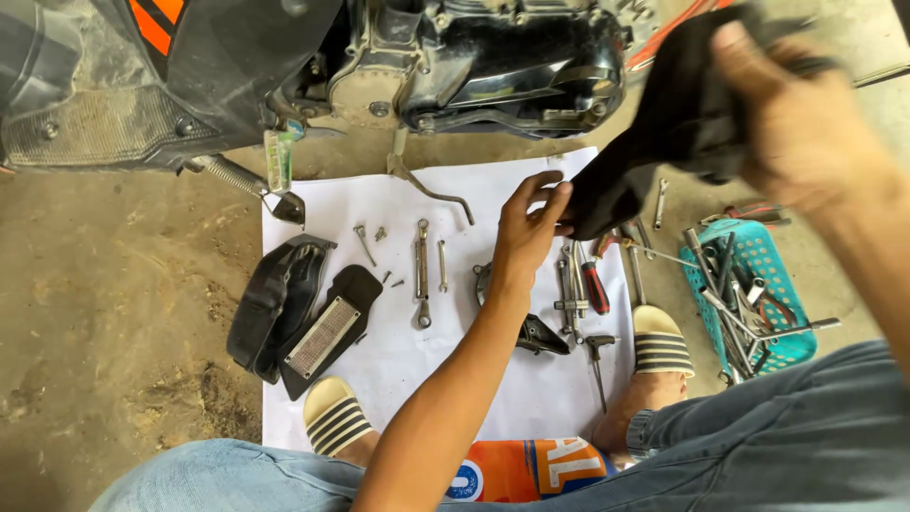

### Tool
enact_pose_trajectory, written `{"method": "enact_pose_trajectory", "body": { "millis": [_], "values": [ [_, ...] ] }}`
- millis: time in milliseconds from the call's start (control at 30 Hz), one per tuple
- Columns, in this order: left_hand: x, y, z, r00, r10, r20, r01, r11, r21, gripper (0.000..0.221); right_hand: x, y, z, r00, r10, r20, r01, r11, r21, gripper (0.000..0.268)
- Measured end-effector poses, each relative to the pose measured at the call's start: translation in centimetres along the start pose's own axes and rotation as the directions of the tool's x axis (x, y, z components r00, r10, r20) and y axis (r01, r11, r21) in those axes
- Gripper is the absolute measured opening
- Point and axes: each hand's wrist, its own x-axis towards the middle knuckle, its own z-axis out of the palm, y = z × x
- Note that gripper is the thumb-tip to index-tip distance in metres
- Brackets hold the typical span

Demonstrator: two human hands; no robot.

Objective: Cleaning and inspecting motorcycle engine components during maintenance

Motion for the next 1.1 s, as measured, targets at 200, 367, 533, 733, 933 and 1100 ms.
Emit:
{"method": "enact_pose_trajectory", "body": {
  "millis": [200,367,533,733,933,1100],
  "values": [
    [0.8,4.8,2.2,0.953,-0.042,0.302,0.05,0.999,-0.018,0.081,-0.6,2.2,2.7,0.994,0.105,0.033,-0.095,0.969,-0.226,0.032],
    [-0.2,5.6,1.4,0.771,0.278,0.572,-0.366,0.93,0.041,0.065,-1.2,-1.0,2.8,0.99,0.042,0.131,0.016,0.91,-0.415,0.027],
    [-2.5,2.2,4.0,0.948,0.119,0.295,-0.275,0.772,0.573,0.035,-0.6,-2.9,-1.8,0.981,-0.164,0.099,0.191,0.789,-0.584,0.031],
    [-0.6,-0.4,5.7,0.977,0.173,0.124,-0.206,0.911,0.358,0.03,2.3,0.3,-7.9,0.947,-0.194,0.255,0.316,0.696,-0.645,0.04],
    [1.8,4.2,8.8,0.964,0.151,0.218,-0.147,0.989,-0.036,0.038,-0.7,1.7,-1.6,0.935,0.042,0.353,0.257,0.608,-0.752,0.092],
    [3.8,8.9,8.0,0.92,0.307,0.244,-0.305,0.951,-0.049,0.035,3.7,6.2,-2.1,0.987,0.042,0.154,0.101,0.58,-0.808,0.049]
  ]
}}
